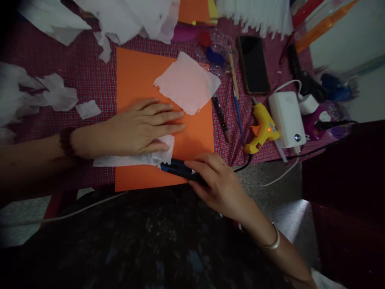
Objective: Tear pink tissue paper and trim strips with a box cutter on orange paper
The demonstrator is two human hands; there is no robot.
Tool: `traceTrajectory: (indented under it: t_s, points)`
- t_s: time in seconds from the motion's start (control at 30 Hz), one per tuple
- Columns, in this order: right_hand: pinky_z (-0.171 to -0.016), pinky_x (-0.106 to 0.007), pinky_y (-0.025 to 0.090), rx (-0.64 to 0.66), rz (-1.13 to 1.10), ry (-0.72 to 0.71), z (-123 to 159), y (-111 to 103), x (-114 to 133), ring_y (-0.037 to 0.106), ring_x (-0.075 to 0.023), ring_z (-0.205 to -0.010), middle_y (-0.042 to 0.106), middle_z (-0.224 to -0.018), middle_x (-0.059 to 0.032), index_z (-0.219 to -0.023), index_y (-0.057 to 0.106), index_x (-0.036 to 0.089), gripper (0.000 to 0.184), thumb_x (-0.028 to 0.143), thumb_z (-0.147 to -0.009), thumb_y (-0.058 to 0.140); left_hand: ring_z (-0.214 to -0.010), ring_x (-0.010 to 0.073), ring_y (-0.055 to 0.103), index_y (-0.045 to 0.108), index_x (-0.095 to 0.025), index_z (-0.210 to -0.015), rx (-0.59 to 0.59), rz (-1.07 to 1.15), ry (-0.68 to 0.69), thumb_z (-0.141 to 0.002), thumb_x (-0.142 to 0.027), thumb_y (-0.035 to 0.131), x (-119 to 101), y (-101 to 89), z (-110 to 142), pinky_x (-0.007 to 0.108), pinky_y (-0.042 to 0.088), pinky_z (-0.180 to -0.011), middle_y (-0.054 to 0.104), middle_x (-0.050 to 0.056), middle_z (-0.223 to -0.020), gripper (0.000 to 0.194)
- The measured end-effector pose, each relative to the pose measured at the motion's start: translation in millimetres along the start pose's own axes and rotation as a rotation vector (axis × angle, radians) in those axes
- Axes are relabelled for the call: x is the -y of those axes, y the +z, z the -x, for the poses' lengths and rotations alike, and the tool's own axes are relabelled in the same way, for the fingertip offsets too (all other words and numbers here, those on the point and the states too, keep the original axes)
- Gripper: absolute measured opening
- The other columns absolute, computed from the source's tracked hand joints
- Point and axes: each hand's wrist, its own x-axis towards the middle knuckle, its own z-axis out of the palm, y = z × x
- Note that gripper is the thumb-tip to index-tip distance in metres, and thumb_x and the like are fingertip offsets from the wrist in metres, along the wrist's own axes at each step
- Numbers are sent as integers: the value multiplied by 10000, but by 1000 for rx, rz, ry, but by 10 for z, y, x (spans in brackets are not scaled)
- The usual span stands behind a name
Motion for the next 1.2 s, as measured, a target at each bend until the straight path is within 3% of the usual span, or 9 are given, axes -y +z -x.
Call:
traceTrajectory:
  t_s: [0.27,0.5,0.7,0.9,1.07,1.2]
  points:
    - [-861,-432,595,-40,-14,88,325,77,167,672,-256,-1046,674,-1169,-108,-1379,555,245,469,134,-941,681,-1586,323,334,413,-205,-1624,6,19,-30,-1085,-458,418,-18,17,-12,517,207,-1292,445,91,-1679,595]
    - [-887,-441,597,-94,-14,105,259,63,82,686,-263,-1064,688,-1164,-98,-1370,591,271,465,147,-932,685,-1562,372,371,315,-193,-1682,-37,108,-53,-1050,-486,460,6,61,-10,520,236,-1275,453,109,-1672,712]
    - [-923,-423,594,-77,-12,72,73,31,-7,691,-260,-1093,698,-1192,-101,-1347,625,258,431,146,-935,686,-1554,341,360,413,-199,-1633,-23,178,-30,-1078,-531,356,33,28,-17,551,221,-1276,430,73,-1693,650]
    - [-944,-436,603,-109,-11,82,73,-42,-102,706,-266,-1096,718,-1186,-97,-1335,667,264,441,130,-916,702,-1567,315,344,484,-119,-1575,39,221,-31,-1110,-536,249,80,-31,-27,569,215,-1290,409,128,-1698,668]
    - [-922,-464,627,-164,-46,161,121,-36,-128,725,-280,-1088,727,-1193,-88,-1326,684,297,423,183,-919,709,-1515,258,438,657,-159,-1408,28,356,-47,-1117,-417,317,136,-157,-32,520,243,-1295,537,93,-1613,517]
    - [-925,-458,626,-152,-41,142,127,-32,-132,720,-275,-1101,723,-1190,-95,-1324,680,279,414,172,-925,705,-1489,201,474,608,-113,-1446,89,513,24,-1046,-221,370,198,-340,6,429,311,-1281,575,105,-1573,478]
